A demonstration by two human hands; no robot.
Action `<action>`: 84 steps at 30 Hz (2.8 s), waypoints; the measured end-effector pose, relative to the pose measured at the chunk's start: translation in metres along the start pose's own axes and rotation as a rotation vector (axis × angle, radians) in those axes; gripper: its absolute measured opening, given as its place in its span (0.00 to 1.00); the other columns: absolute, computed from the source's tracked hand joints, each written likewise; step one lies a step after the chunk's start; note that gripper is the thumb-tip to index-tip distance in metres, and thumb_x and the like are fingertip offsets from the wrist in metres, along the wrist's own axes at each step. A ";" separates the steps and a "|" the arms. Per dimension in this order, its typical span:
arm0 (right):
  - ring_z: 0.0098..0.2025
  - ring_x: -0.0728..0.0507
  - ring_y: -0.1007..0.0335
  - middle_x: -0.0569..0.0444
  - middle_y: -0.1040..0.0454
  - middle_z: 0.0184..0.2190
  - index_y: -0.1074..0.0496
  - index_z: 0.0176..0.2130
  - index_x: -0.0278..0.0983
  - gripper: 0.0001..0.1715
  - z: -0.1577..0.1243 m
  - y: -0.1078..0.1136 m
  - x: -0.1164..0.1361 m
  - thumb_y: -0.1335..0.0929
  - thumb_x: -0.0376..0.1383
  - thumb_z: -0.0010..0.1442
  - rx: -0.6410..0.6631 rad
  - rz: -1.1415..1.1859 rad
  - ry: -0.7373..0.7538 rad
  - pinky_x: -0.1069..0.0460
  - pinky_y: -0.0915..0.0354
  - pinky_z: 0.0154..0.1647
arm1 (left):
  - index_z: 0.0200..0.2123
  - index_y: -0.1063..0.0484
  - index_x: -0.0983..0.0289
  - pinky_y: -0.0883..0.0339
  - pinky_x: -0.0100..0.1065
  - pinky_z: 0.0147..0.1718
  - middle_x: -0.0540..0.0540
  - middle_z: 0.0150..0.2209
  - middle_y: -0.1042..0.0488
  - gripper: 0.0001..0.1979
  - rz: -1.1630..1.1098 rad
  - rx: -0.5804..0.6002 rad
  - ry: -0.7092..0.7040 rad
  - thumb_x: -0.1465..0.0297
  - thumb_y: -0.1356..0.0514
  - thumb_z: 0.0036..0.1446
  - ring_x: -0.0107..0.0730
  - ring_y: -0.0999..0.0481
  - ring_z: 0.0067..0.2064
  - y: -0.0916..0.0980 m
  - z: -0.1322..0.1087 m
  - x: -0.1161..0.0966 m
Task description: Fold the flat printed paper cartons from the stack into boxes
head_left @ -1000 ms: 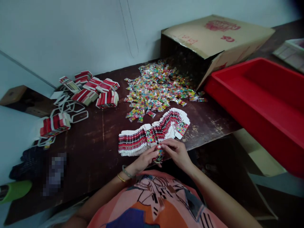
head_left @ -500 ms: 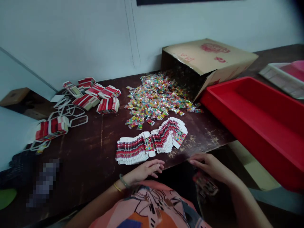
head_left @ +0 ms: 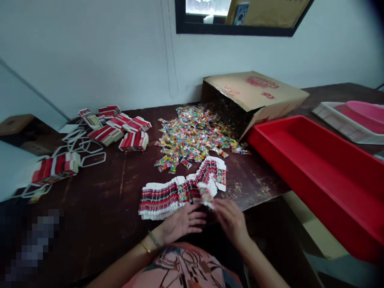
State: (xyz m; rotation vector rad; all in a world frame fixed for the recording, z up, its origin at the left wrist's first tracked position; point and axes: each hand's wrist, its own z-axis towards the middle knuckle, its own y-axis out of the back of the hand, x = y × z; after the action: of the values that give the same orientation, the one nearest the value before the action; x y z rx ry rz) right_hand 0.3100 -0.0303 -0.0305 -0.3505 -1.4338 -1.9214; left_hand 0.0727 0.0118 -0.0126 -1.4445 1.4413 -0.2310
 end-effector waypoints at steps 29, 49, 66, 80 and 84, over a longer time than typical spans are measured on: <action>0.44 0.42 0.32 0.52 0.29 0.40 0.24 0.30 0.38 0.16 0.040 0.002 0.056 0.32 0.45 0.60 0.589 0.787 -0.229 0.49 0.37 0.47 | 0.28 0.32 0.66 0.45 0.28 0.28 0.45 0.24 0.36 0.17 0.677 -0.044 -0.104 0.61 0.31 0.43 0.23 0.41 0.27 0.005 -0.012 0.006; 0.23 0.55 0.36 0.61 0.33 0.22 0.29 0.36 0.35 0.16 -0.002 -0.025 0.052 0.25 0.42 0.53 0.472 1.732 -1.078 0.58 0.29 0.29 | 0.35 0.22 0.66 0.36 0.32 0.39 0.58 0.36 0.23 0.16 0.891 -0.265 -0.448 0.60 0.43 0.60 0.34 0.26 0.38 -0.001 -0.036 0.020; 0.32 0.47 0.33 0.51 0.28 0.29 0.21 0.28 0.35 0.21 0.022 -0.026 0.067 0.35 0.45 0.62 0.499 0.749 -0.446 0.52 0.35 0.32 | 0.50 0.32 0.59 0.36 0.37 0.44 0.55 0.44 0.26 0.25 -0.106 -0.148 0.042 0.73 0.40 0.45 0.37 0.27 0.44 0.015 -0.019 0.045; 0.49 0.43 0.32 0.48 0.27 0.46 0.26 0.51 0.40 0.17 0.026 -0.003 0.062 0.36 0.33 0.64 0.708 0.406 0.082 0.50 0.35 0.49 | 0.61 0.42 0.58 0.36 0.33 0.46 0.59 0.60 0.35 0.36 0.223 -0.071 0.023 0.73 0.35 0.49 0.38 0.29 0.52 0.019 -0.031 0.040; 0.45 0.45 0.30 0.50 0.24 0.40 0.23 0.42 0.39 0.14 0.086 -0.017 0.035 0.38 0.35 0.65 0.618 0.305 0.138 0.51 0.35 0.47 | 0.57 0.36 0.62 0.37 0.31 0.44 0.55 0.47 0.27 0.31 0.623 -0.155 -0.092 0.74 0.37 0.48 0.33 0.28 0.44 0.013 -0.032 0.014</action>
State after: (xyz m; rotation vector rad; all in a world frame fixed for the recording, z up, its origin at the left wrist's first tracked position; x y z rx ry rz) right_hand 0.2570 0.0381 0.0077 -0.1279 -1.6809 -1.1646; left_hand 0.0447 -0.0123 -0.0152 -1.0410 1.7823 0.3383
